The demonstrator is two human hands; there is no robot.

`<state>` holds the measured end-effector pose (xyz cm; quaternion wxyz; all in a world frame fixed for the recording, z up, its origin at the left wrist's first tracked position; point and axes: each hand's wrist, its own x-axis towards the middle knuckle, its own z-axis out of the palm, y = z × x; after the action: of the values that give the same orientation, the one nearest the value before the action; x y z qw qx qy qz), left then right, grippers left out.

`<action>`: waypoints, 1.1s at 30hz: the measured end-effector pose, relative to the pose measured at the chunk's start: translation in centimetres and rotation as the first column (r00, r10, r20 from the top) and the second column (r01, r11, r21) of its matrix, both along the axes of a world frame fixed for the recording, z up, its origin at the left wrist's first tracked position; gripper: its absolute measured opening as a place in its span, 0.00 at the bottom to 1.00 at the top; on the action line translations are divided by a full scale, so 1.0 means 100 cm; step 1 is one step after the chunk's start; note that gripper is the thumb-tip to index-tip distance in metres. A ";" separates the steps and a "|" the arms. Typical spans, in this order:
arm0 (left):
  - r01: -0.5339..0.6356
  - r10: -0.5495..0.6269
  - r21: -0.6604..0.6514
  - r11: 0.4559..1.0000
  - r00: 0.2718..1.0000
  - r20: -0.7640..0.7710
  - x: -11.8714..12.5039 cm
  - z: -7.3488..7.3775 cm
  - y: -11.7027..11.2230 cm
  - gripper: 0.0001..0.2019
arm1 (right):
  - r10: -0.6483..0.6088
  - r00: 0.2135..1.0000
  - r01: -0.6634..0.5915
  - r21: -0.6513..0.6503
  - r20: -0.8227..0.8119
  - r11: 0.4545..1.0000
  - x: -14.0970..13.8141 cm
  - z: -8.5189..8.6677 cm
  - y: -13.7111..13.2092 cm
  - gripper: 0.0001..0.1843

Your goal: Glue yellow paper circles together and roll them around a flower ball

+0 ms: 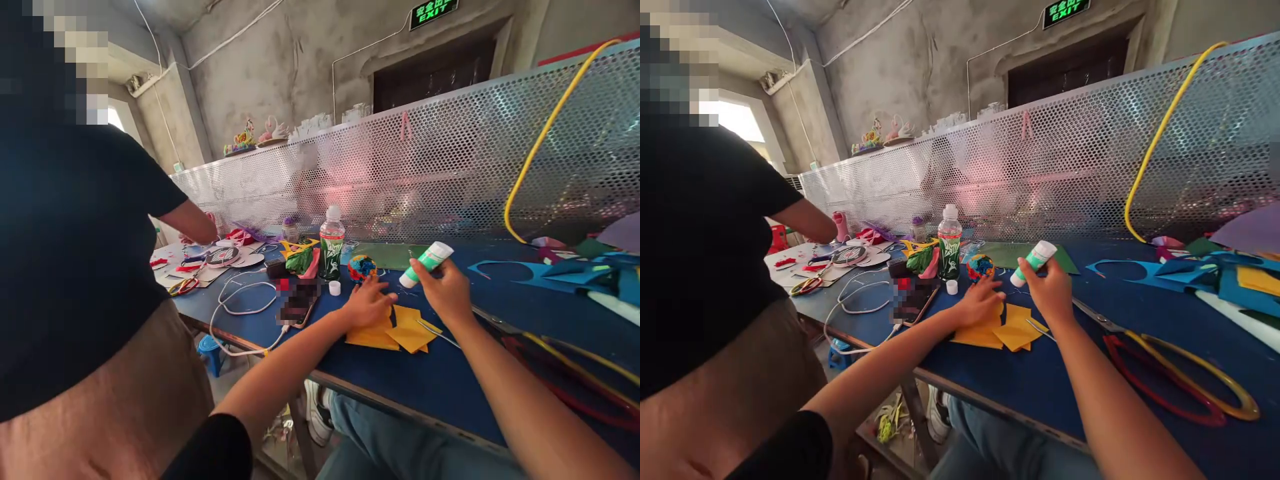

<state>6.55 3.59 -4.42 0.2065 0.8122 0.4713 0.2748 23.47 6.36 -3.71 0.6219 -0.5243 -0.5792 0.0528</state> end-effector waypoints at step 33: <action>0.183 -0.183 -0.014 0.983 0.983 -0.018 -0.051 0.007 -0.045 0.10 | 0.642 0.767 -0.619 -0.245 0.016 0.746 -0.023 0.013 -0.022 0.17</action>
<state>1.44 -0.86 -3.70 0.2313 0.8534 0.3984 0.2440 21.20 4.12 -2.45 0.4742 -0.3666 -0.7424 0.2993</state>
